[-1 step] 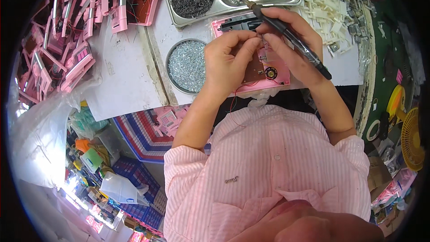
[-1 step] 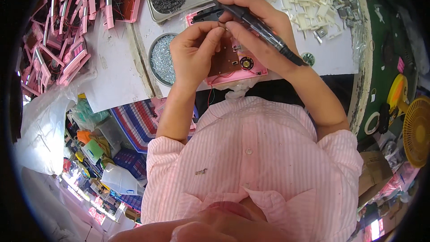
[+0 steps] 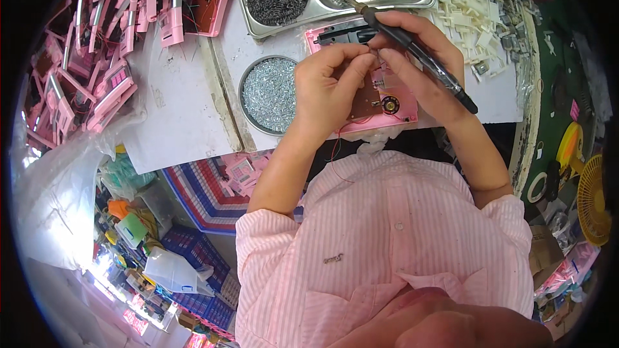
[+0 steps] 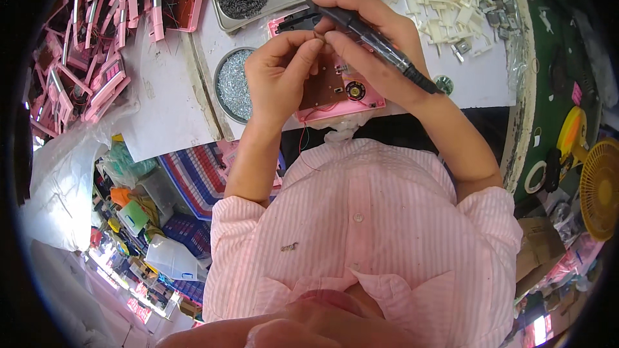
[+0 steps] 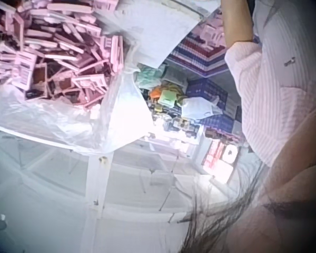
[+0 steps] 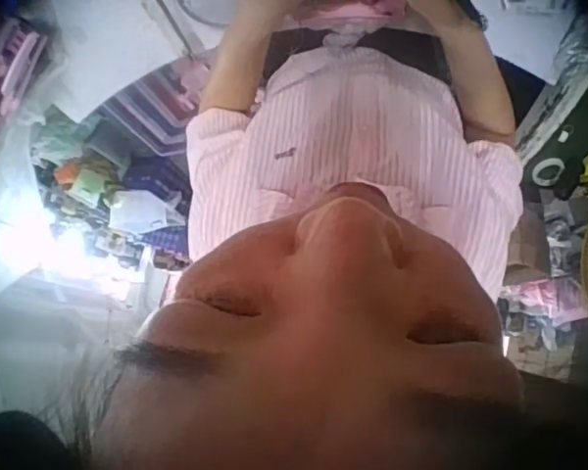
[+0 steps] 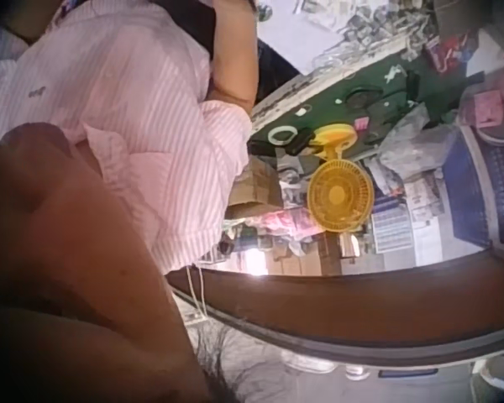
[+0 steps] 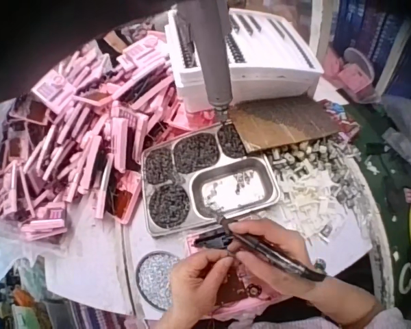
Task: Assemble electronic components into a pink plastic casing using a soldering iron and an electric screwdriver.
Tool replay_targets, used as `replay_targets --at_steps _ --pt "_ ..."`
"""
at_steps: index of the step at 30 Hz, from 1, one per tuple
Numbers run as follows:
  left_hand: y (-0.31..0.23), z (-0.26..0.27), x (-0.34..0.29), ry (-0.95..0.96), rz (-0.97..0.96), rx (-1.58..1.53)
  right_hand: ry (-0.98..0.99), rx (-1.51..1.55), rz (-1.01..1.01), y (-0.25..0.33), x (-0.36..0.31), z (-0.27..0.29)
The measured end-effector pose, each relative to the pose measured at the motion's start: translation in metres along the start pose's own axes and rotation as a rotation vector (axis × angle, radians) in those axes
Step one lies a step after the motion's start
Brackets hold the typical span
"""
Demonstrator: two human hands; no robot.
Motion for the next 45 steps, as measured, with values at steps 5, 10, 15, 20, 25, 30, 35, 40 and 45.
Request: replay_targets --at_steps 5,10,15,20,25,30,35,40,45 --pt "0.003 -0.002 0.003 0.112 0.053 -0.036 0.005 0.020 -0.009 -0.002 -0.001 -0.002" --pt "0.003 0.000 0.004 0.167 0.110 -0.010 0.029 -0.080 0.031 0.001 0.000 -0.002" --pt "0.001 0.001 0.005 0.184 0.119 0.012 0.023 -0.229 0.118 0.003 -0.001 -0.001" --pt "0.000 0.000 0.006 0.203 0.091 0.079 -0.012 -0.181 0.091 0.002 -0.002 -0.001" --pt "0.007 0.001 0.005 0.194 0.117 -0.060 -0.074 -0.168 0.063 -0.004 -0.003 0.000" --pt "0.013 0.001 0.006 0.185 0.229 -0.214 -0.160 -0.316 0.210 -0.003 -0.010 0.001" --pt "0.012 0.005 0.006 0.066 0.152 -0.069 -0.126 -0.516 0.445 0.017 -0.013 0.003" --pt "-0.001 0.007 0.006 -0.072 -0.207 0.402 -0.009 -0.320 0.329 0.024 -0.023 0.048" --pt "-0.001 0.004 0.006 -0.105 -0.239 0.494 0.053 -0.240 0.310 0.027 -0.038 0.052"
Point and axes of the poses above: each hand's wrist, its own x-axis towards the middle knuckle, its own z-axis out of the back of the hand, y = z × x, the point moved 7 cm from there along x, towards the middle knuckle
